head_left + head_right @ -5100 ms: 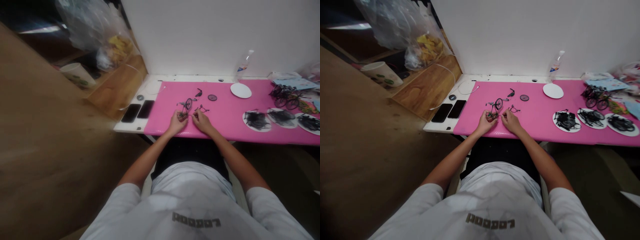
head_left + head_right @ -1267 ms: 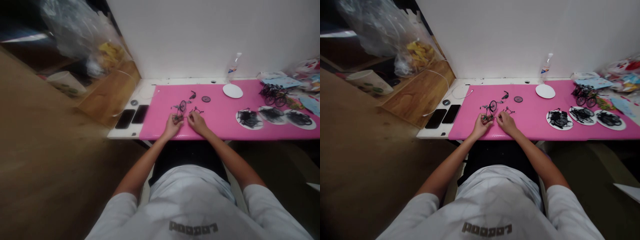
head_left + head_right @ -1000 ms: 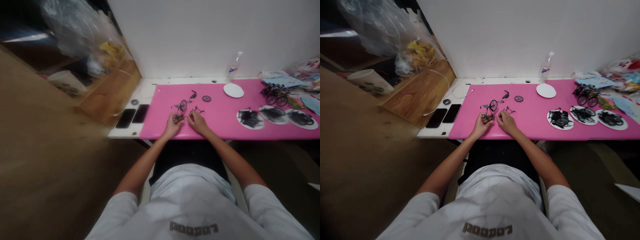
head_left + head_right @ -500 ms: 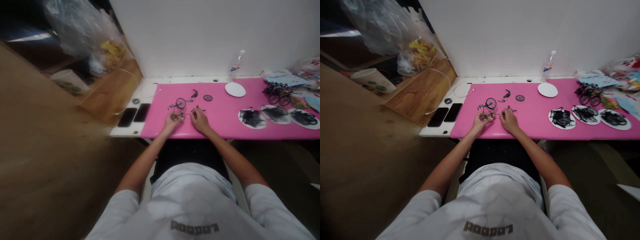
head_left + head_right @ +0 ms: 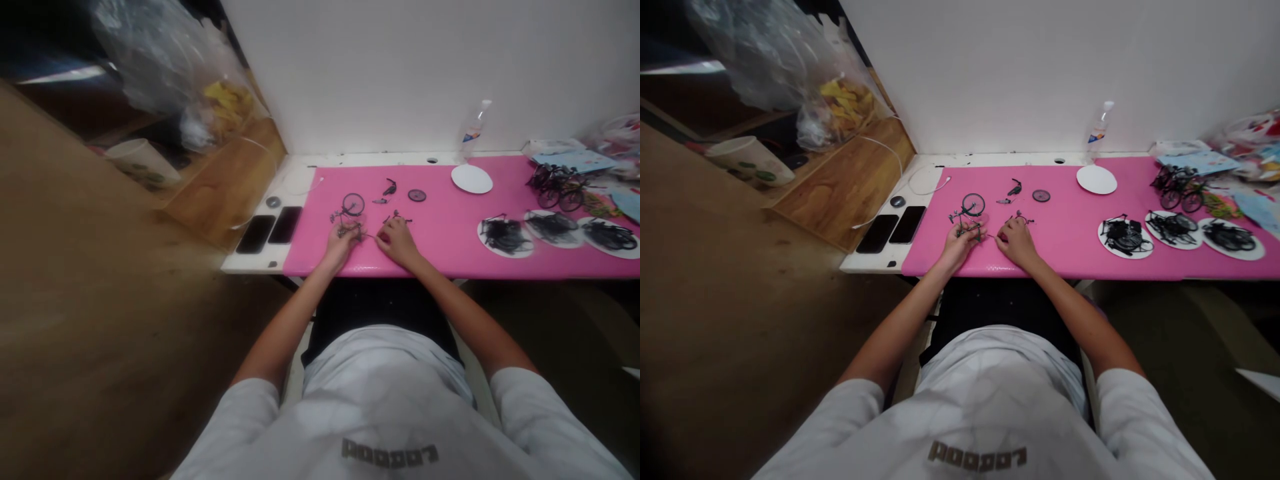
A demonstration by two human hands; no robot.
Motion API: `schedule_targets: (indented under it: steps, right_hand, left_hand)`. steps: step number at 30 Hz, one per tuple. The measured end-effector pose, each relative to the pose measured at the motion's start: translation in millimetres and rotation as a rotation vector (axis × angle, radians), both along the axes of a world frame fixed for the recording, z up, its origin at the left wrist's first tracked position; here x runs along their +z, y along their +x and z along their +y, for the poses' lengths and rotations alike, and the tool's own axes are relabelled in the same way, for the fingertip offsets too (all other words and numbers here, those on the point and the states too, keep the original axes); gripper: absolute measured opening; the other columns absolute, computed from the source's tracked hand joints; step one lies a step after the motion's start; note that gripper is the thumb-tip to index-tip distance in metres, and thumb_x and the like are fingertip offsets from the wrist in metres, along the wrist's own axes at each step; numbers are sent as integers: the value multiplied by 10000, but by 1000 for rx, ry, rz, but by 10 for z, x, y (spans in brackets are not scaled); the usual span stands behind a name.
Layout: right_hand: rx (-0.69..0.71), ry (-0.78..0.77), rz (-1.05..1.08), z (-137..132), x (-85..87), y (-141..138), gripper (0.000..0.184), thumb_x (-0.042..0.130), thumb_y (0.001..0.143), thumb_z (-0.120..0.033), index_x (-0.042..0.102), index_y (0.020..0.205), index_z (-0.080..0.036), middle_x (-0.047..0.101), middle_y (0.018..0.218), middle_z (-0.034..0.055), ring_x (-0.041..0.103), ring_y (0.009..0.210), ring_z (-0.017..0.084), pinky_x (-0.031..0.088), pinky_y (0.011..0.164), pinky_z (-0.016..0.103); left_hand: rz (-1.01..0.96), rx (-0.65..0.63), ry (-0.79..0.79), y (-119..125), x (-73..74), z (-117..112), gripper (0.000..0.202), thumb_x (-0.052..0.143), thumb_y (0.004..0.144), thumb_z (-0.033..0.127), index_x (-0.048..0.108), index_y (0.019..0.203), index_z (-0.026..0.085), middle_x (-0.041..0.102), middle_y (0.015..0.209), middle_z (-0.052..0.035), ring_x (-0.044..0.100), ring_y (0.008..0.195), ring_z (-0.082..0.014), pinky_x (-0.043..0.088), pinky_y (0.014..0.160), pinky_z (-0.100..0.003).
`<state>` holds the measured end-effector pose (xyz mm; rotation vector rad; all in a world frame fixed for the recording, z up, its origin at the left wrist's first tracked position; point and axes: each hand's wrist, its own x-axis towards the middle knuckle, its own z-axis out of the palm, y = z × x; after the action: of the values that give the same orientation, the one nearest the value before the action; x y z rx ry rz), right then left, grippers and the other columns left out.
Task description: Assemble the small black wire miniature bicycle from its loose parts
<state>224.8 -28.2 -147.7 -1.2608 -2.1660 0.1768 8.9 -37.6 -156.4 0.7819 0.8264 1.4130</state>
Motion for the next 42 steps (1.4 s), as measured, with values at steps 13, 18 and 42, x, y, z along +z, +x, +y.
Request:
schedule_targets:
  steps: [13, 18, 42]
  right_hand:
    - [8, -40, -69, -12, -3, -3, 152, 662, 1020, -310, 761, 1056, -200, 692, 1183, 170, 558, 1218, 370, 473, 1069, 535]
    - [6, -39, -69, -26, 3, -12, 136, 659, 1020, -309, 750, 1050, -211, 693, 1181, 161, 567, 1204, 367, 468, 1059, 527]
    - [-381, -52, 150, 9, -94, 29, 313, 603, 943, -308, 701, 1214, -185, 703, 1413, 213, 380, 1568, 474, 297, 1288, 736]
  left_hand:
    - [-9, -11, 12, -11, 14, -8, 471, 925, 751, 170, 487, 915, 223, 811, 1202, -93, 831, 1046, -242, 579, 1171, -547]
    - [-10, -8, 6, -12, 29, -15, 463, 920, 754, 167, 487, 906, 223, 809, 1195, -94, 826, 1019, -228, 583, 1157, -529]
    - [-7, 31, -9, 27, -7, 5, 450, 967, 737, 208, 563, 934, 205, 808, 1151, -84, 829, 1018, -224, 606, 1125, -489]
